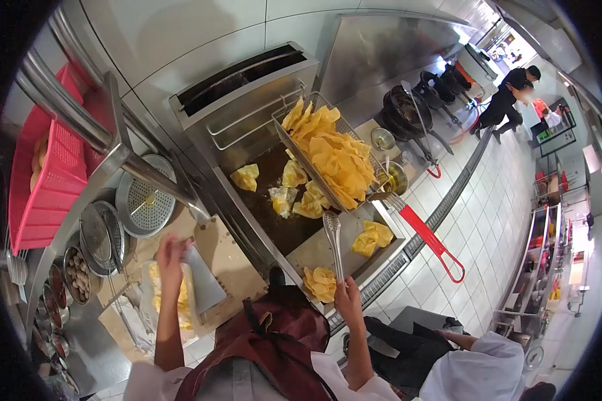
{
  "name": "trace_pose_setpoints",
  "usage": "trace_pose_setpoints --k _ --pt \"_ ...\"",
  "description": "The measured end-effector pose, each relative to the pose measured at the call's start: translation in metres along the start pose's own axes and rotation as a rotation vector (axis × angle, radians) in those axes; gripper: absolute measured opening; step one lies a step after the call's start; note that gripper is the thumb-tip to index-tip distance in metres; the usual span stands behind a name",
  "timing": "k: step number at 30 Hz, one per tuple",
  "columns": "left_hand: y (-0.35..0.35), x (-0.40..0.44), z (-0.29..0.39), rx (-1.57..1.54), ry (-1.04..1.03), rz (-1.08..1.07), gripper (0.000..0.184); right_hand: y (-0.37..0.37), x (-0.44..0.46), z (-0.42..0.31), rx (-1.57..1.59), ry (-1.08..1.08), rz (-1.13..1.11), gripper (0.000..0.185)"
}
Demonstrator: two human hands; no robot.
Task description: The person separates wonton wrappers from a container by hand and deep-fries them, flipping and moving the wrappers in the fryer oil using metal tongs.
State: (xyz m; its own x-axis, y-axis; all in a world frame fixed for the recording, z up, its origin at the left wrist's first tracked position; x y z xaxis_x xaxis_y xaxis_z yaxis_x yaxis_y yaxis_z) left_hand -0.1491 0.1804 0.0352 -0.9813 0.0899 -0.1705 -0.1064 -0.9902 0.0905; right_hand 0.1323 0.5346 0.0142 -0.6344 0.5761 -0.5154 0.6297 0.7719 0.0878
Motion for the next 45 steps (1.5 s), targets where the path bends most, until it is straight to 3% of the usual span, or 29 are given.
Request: trace_pose_setpoints --k 3,5,6,8,10,11,13,16,20,23,25,27,29,32,39,41,45 --pt "0.067 -0.069 -0.001 0.226 0.004 0.107 0.019 0.004 0.017 -0.002 -0.048 -0.008 -0.015 0.023" --pt "0.108 -0.103 -0.037 0.377 -0.032 0.170 0.021 0.005 0.041 -0.003 -0.476 0.072 -0.051 0.029" --pt "0.114 -0.119 -0.048 0.486 0.012 0.239 0.025 0.000 0.057 -0.004 -0.662 0.342 -0.058 0.033" --pt "0.120 -0.142 -0.073 0.589 0.058 0.306 0.028 -0.028 0.083 -0.031 -0.732 0.408 -0.147 0.032" --pt "0.122 -0.152 -0.102 0.751 -0.161 0.370 0.036 -0.056 0.126 -0.023 -0.821 0.511 -0.154 0.030" --pt "0.118 -0.153 -0.102 0.750 -0.159 0.392 0.036 -0.062 0.148 -0.015 -0.821 0.526 -0.170 0.030" --pt "0.107 -0.150 -0.090 0.832 -0.149 0.341 0.041 -0.081 0.182 -0.003 -1.009 0.435 -0.274 0.034" --pt "0.106 -0.147 -0.095 0.854 -0.218 0.401 0.040 -0.092 0.169 -0.017 -0.968 0.575 -0.327 0.034" --pt "0.094 -0.152 -0.075 0.910 -0.172 0.433 0.037 -0.077 0.177 0.013 -0.835 0.373 -0.460 0.031" --pt "0.102 -0.142 -0.069 0.932 -0.171 0.451 0.037 -0.085 0.188 0.006 -0.779 0.536 -0.294 0.028" --pt "0.102 -0.144 -0.088 0.956 -0.226 0.380 0.039 -0.078 0.200 0.016 -1.225 0.802 -0.432 0.025" --pt "0.094 -0.144 -0.081 0.961 -0.180 0.407 0.038 -0.074 0.211 0.038 -1.465 0.839 -0.435 0.024" --pt "0.097 -0.145 -0.087 0.941 -0.229 0.416 0.040 -0.084 0.177 0.017 -0.973 0.654 -0.173 0.025" --pt "0.097 -0.145 -0.086 0.962 -0.162 0.373 0.045 -0.090 0.173 0.006 -0.926 0.510 -0.182 0.036" --pt "0.098 -0.143 -0.088 1.011 -0.157 0.372 0.040 -0.090 0.156 -0.012 -0.925 0.397 -0.195 0.040" --pt "0.096 -0.150 -0.088 1.006 -0.133 0.380 0.038 -0.086 0.157 -0.012 -0.899 0.542 -0.085 0.031" --pt "0.096 -0.141 -0.088 1.014 -0.158 0.384 0.035 -0.092 0.160 -0.015 -0.887 0.499 -0.119 0.031"
Point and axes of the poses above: each hand's wrist, its own x-axis towards the middle knuckle, its own y-axis out of the back of the hand, z = x × y, the point moved 1 cm from there along x, towards the middle knuckle, and after that the axes turned 3 degrees about x, right-handed, at the moved point
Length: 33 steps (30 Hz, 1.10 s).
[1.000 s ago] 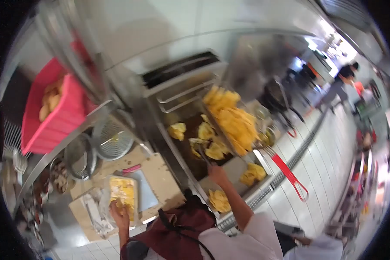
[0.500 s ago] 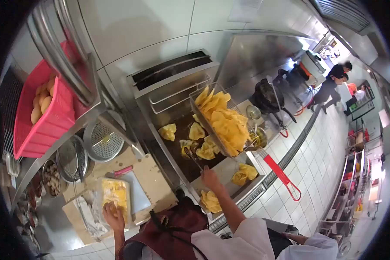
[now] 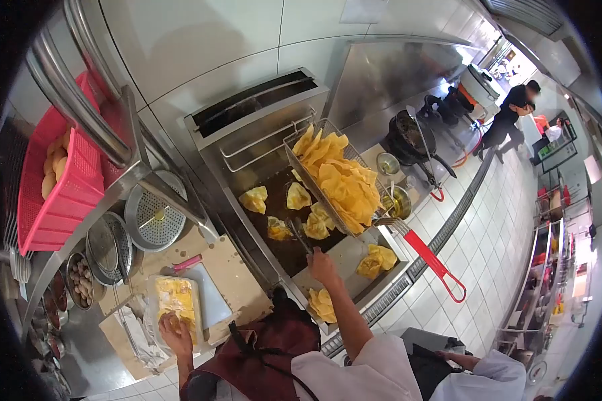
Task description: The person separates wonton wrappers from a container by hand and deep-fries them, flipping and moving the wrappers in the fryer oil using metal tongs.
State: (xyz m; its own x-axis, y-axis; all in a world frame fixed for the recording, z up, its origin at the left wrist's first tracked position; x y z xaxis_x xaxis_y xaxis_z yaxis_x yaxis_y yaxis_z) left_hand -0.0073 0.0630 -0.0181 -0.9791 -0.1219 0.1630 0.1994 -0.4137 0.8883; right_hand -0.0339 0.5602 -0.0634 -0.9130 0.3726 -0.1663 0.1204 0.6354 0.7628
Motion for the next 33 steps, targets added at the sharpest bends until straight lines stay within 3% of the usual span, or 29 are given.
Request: trace_pose_setpoints --k 6,8,12,14,17,24,26,30,33 --pt "0.002 -0.003 0.003 -0.015 0.013 -0.026 0.036 -0.022 0.019 0.015 0.008 0.091 -0.051 0.042" --pt "0.001 0.002 0.003 -0.023 0.012 -0.019 0.035 -0.025 0.029 0.011 -0.028 -0.074 -0.097 0.040" --pt "0.005 0.000 0.006 0.006 0.007 -0.002 0.035 0.005 0.014 -0.015 0.024 -0.128 -0.096 0.036" --pt "0.004 -0.002 0.006 -0.008 0.004 -0.002 0.036 0.002 0.007 -0.007 0.041 -0.006 -0.121 0.033" --pt "0.001 -0.002 0.004 -0.017 0.014 -0.006 0.036 -0.021 0.021 0.005 0.025 -0.015 -0.135 0.038" --pt "0.003 0.000 0.005 -0.013 -0.015 -0.009 0.036 0.002 0.012 -0.018 0.045 -0.088 -0.097 0.041" --pt "0.002 0.001 0.003 -0.015 -0.024 -0.010 0.036 -0.012 0.012 -0.010 0.009 0.036 -0.155 0.038" --pt "-0.001 0.002 0.001 -0.026 -0.037 -0.007 0.036 -0.023 0.021 -0.008 -0.029 0.077 -0.153 0.038" --pt "0.001 0.000 0.001 -0.001 -0.045 0.004 0.035 -0.019 0.017 -0.005 0.012 -0.057 -0.089 0.037"
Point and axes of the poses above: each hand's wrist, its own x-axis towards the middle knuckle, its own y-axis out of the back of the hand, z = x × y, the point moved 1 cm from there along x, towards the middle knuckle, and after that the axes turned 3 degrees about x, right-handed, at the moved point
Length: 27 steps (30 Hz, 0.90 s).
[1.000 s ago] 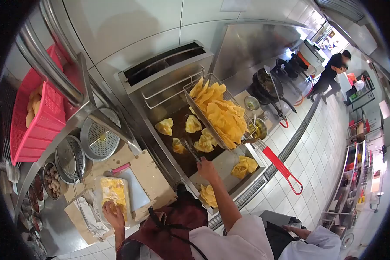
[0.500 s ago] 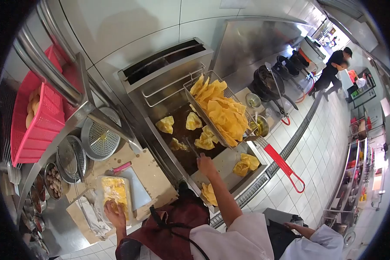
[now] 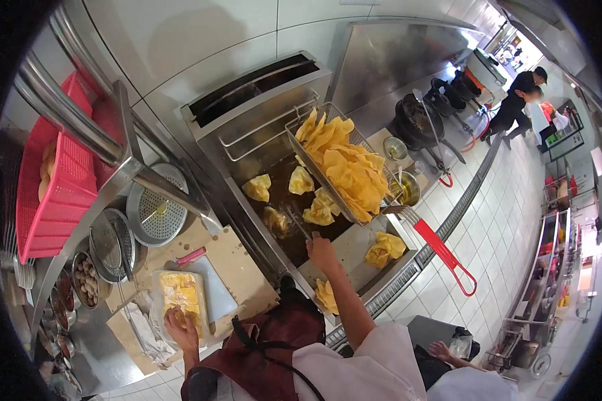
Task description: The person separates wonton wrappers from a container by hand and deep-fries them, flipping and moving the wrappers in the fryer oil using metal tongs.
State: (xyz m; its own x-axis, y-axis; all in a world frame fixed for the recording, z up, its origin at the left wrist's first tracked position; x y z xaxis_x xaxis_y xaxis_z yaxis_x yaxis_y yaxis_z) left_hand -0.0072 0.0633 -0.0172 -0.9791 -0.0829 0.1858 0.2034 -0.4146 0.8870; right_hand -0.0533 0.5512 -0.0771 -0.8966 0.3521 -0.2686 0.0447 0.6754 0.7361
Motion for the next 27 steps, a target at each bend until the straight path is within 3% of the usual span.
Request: trace_pose_setpoints --k 6,9,12,14,21,27 --pt "-0.002 0.001 0.000 -0.014 0.033 -0.024 0.035 0.015 -0.015 -0.007 0.040 0.111 0.118 0.036" --pt "0.000 0.001 0.002 0.016 0.043 -0.018 0.035 0.011 -0.016 -0.013 0.037 0.007 0.034 0.041" --pt "0.001 0.002 0.004 -0.008 0.030 -0.027 0.036 -0.004 -0.008 -0.005 -0.002 0.072 0.041 0.036" --pt "0.002 0.002 0.004 -0.012 0.041 -0.032 0.036 -0.009 -0.006 -0.001 -0.080 0.075 -0.068 0.035" --pt "0.002 0.000 0.004 -0.014 0.106 -0.050 0.037 0.015 -0.023 -0.024 -0.094 0.024 -0.045 0.037" --pt "-0.002 0.000 -0.002 -0.022 0.013 -0.001 0.035 -0.001 -0.006 -0.010 -0.279 0.227 -0.101 0.031"
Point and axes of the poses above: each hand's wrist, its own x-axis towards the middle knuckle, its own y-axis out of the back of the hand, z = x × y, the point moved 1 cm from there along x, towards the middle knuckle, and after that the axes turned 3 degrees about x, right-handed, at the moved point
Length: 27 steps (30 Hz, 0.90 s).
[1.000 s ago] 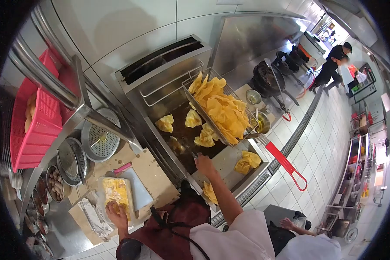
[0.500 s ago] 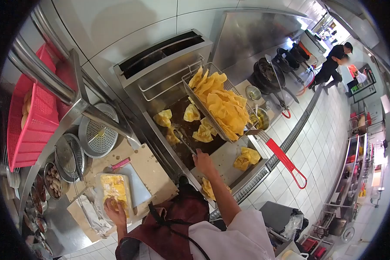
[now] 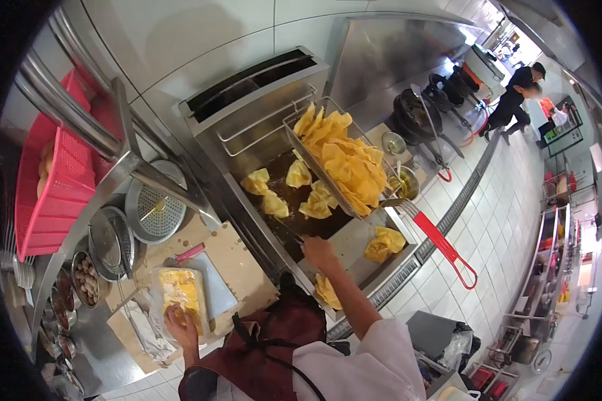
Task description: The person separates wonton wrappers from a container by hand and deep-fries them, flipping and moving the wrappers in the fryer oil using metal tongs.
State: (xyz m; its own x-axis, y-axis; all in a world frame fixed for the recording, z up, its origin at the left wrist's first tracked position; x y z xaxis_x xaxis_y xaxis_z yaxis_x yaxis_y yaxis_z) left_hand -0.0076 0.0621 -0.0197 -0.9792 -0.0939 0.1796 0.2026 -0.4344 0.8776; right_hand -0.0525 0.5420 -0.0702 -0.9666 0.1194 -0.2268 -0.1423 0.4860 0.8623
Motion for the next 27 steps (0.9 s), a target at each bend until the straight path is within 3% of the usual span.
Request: trace_pose_setpoints --k 3,9,12,17,21,23,27 --pt "0.004 0.002 0.005 0.023 0.003 0.011 0.035 0.030 -0.025 -0.005 0.005 -0.021 -0.096 0.030" --pt "0.002 0.000 0.005 -0.037 0.042 -0.036 0.034 0.032 -0.007 0.007 0.153 -0.157 0.024 0.036" --pt "0.000 0.001 0.001 0.004 0.013 -0.009 0.035 0.013 0.008 0.022 0.165 -0.104 0.111 0.035" --pt "-0.001 -0.002 -0.001 0.031 0.022 -0.016 0.036 0.033 0.003 0.009 0.187 -0.281 0.128 0.032" --pt "-0.002 -0.004 -0.001 0.021 0.047 -0.027 0.036 0.014 0.004 0.005 0.195 -0.212 0.101 0.032" --pt "-0.002 -0.002 -0.001 0.024 0.047 -0.031 0.038 0.006 0.003 -0.001 0.144 -0.061 0.071 0.032" --pt "-0.002 -0.004 -0.003 0.063 0.022 0.023 0.040 0.011 -0.009 -0.003 0.173 -0.040 -0.030 0.033"
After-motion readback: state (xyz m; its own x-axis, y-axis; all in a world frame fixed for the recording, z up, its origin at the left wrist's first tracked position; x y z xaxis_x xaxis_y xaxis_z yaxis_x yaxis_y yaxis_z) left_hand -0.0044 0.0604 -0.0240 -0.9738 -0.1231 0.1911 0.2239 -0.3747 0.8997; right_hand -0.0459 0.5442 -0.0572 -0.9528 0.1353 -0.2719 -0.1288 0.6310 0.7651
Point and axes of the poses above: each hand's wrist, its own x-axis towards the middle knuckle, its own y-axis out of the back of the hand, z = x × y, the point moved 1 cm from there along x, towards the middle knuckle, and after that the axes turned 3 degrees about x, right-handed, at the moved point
